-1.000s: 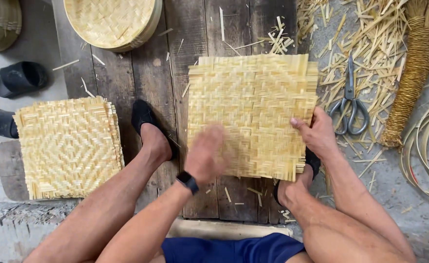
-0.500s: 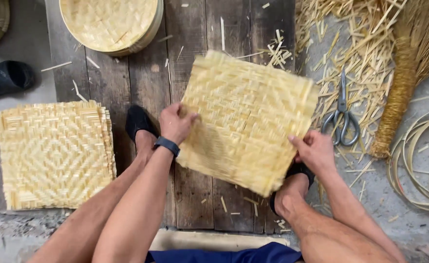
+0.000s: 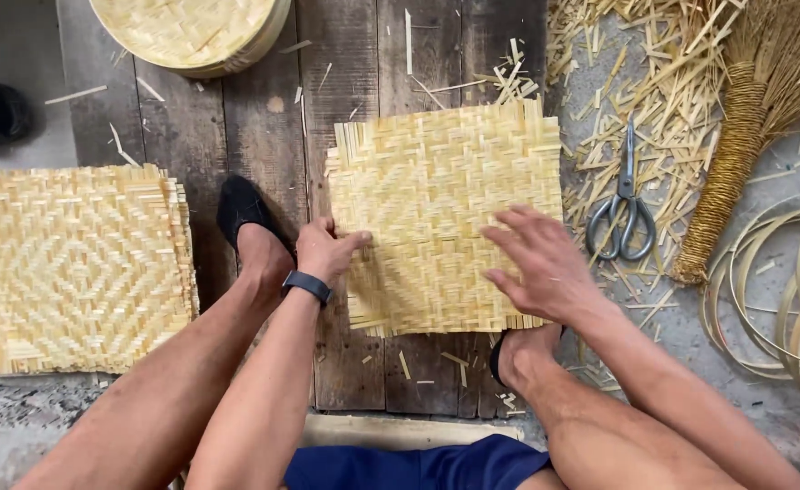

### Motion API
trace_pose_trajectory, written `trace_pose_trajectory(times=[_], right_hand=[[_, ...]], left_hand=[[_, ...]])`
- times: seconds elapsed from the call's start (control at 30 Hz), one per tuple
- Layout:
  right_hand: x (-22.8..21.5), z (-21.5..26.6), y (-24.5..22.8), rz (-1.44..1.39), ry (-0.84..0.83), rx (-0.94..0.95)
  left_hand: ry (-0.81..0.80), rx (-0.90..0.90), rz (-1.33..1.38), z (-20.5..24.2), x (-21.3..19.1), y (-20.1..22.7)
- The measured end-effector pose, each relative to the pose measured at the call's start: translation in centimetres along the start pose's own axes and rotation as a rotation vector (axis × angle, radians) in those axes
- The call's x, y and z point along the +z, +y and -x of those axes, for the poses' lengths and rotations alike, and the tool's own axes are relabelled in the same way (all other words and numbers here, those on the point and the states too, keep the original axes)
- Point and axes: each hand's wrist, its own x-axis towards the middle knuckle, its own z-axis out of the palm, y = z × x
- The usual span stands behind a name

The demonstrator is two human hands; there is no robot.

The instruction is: The recorder is assembling round bamboo trays by placing a woven mat over a wooden mold, securing it with a bamboo ring, and trimming the excess bamboo with scissors.

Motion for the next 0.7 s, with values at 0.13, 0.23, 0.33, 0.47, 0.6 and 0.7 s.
trace_pose_trajectory(times=[0.13, 0.23, 0.33, 0.47, 0.6, 0.7], right_hand=[[3.0, -1.9, -1.2, 0.235, -0.046, -0.177], [3.6, -1.6, -1.9, 0.286, -0.021, -0.13], [3.6, -2.0, -2.1, 0.28, -0.009, -0.115], [2.9, -1.8, -3.1, 0.281, -0.117, -0.072], [2.8, -3.2, -3.8, 0.36, -0.005, -0.134], [2.8, -3.8, -3.7, 0.355, -0.004, -0.135]], left_hand=[[0.043, 0.109, 0.159, -0.3, 0.2, 0.4], [0.047, 0.159, 0.24, 0.0, -1.2, 1.4], [0.084, 0.217, 0.277, 0.4, -0.6, 0.5], [0.349, 0.392, 0.225, 8.3, -0.4, 4.8], [0.137, 0.694, 0.214, 18.2, 1.5, 9.8], [0.115, 0.919, 0.144, 19.9, 2.7, 9.7]])
